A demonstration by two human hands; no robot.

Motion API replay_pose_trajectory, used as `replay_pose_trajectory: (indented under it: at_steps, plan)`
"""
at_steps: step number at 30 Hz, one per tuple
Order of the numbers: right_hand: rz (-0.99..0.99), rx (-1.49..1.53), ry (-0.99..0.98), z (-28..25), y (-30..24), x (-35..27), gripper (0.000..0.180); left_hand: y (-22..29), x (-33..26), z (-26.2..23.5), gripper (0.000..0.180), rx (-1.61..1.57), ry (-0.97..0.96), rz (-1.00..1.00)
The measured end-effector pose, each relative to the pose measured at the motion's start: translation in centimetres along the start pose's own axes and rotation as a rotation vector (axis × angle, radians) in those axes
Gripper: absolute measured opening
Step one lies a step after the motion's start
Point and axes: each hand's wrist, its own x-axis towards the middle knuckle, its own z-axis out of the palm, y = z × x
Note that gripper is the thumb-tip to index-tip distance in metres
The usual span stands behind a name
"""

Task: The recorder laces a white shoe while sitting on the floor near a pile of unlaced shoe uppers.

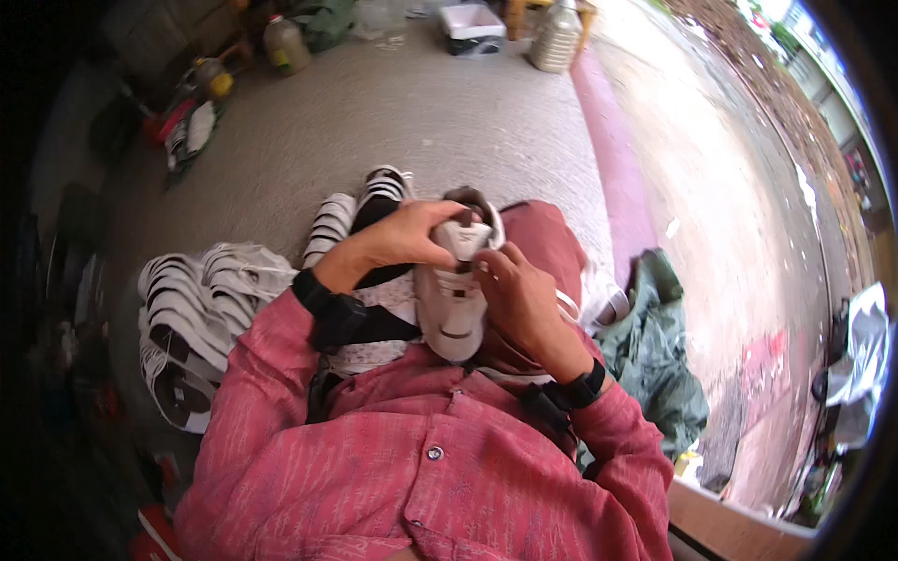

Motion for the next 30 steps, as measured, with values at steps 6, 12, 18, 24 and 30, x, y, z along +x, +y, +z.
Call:
replay_pose_trajectory:
  at_steps: [6, 12, 18, 24, 30]
  plan:
    - [-0.145, -0.286, 0.005, 0.3, -1.3, 0.5, 0.024, -1.1, 1.3, 2.8, 0.069, 0.140, 0.122, 0.048]
    - [-0.102, -0.217, -0.076, 0.3, -0.4, 1.3, 0.010, -1.0, 0.2, 2.9, 0.070, 0.010, 0.136, 0.027]
    - [0.000, -0.285, -0.050, 0.2, -0.8, 1.4, 0.009, -2.3, 0.0, 2.7, 0.070, -0.355, 0.117, 0.094]
    - [-0.010, -0.072, -0.175, -0.7, -0.2, 2.8, 0.009, -2.0, -0.2, 1.7, 0.069, -0.308, 0.068, 0.095]
    - [0.177, 0.250, -0.237, -1.0, 0.2, 2.0, 0.010, -1.7, -0.1, 2.0, 0.072, 0.023, 0.111, 0.073]
